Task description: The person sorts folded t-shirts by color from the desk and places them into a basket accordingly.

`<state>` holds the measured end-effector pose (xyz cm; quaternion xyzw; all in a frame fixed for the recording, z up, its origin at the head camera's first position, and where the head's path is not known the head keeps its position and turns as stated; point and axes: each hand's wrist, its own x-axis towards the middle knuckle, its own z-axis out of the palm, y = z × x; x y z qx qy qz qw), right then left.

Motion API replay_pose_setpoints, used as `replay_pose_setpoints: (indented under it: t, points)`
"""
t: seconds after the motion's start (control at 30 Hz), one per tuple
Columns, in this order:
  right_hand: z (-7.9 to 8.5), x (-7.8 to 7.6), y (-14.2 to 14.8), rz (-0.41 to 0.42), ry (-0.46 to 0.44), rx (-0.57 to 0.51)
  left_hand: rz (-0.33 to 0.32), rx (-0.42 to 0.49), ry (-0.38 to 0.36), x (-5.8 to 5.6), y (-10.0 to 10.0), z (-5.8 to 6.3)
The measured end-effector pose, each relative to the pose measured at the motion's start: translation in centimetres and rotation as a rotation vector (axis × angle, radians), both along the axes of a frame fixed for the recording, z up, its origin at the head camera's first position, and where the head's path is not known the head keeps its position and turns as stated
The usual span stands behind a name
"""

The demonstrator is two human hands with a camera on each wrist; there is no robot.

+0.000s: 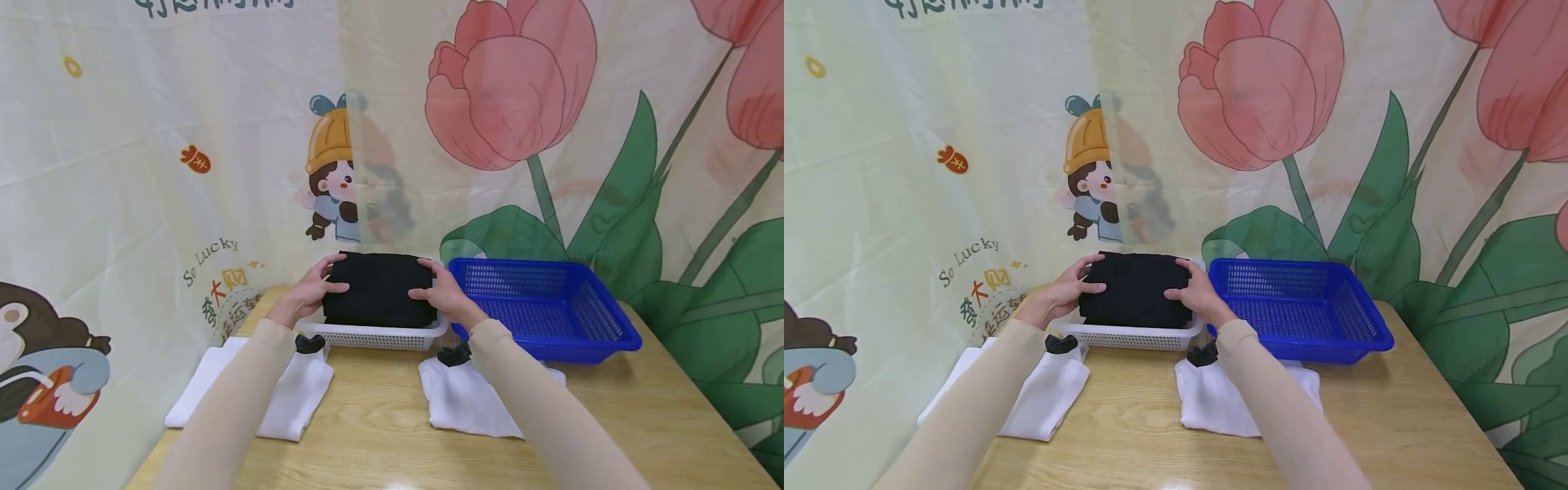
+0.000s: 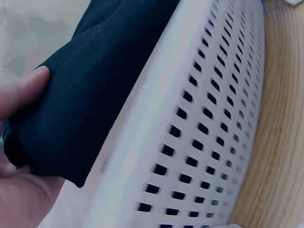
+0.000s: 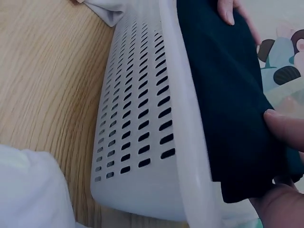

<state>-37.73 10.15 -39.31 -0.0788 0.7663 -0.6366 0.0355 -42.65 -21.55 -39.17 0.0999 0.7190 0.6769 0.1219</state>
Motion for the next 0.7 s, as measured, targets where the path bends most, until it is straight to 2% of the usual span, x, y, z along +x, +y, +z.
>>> replay_pose_setpoints:
  t: [0.23,0.43,0.7]
  points:
    - [-0.6,-0.8,-1.2,-0.045,-0.051,0.026,0.035,-0.026,-0.007,-1.1,0.1,-1.4]
    - [-1.4,-1.1,-1.8,-0.079,-0.055,0.044,0.049,-0.058,-0.007,-1.9,0.1,-2.3]
    - [-2.2,-1.6,-2.9,-0.119,-0.064,0.071,0.067,-0.097,-0.001,-2.2,0.3,-3.2]
